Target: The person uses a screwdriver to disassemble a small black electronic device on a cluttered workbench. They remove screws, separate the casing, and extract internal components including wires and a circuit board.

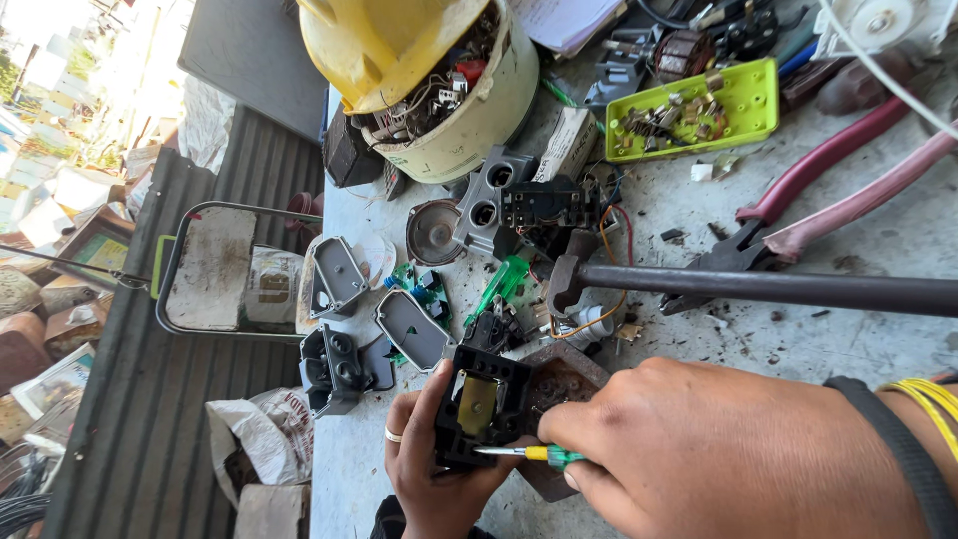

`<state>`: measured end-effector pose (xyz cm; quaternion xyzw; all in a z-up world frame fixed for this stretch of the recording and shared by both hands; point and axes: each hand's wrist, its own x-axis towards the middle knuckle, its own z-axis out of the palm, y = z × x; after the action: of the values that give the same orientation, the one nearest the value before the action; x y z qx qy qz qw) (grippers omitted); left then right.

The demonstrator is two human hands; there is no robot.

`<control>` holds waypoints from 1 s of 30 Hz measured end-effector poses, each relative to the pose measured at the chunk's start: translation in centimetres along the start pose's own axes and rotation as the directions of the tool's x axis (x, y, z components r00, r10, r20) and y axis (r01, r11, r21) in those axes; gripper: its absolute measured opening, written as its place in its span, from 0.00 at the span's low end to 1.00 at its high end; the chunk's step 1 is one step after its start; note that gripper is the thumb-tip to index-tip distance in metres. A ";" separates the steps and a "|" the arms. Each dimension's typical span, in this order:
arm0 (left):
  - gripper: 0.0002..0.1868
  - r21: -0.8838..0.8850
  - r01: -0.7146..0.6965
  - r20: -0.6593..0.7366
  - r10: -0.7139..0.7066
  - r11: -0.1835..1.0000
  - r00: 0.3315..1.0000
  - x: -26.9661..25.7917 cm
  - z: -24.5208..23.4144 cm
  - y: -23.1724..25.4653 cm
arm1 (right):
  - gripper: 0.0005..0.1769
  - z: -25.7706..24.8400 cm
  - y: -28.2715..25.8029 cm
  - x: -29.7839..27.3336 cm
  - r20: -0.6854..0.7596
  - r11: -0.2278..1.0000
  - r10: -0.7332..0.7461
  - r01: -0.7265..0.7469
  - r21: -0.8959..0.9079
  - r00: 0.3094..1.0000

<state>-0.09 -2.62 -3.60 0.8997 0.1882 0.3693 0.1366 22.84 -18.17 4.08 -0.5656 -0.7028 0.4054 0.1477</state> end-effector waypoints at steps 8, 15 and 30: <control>0.51 0.018 0.000 0.009 0.000 1.000 1.000 -0.1 -0.2 -0.1 | 0.16 0.1 0.0 0.2 0.039 0.992 -0.028 0.033 -0.121 0.999; 0.52 0.034 -0.024 0.021 0.023 0.999 1.000 -0.1 -0.2 0.1 | 0.14 0.0 -0.5 0.0 0.055 0.983 0.018 -0.008 -0.181 0.998; 0.49 0.150 -0.098 0.015 0.097 0.984 0.995 0.6 0.0 1.4 | 0.14 1.7 1.3 0.4 -0.087 0.985 -0.082 0.067 -0.158 0.993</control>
<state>0.62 -3.63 -2.73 0.9169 0.1708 0.3570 0.0507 22.43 -18.44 1.92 -0.5669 -0.7452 0.3171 0.1510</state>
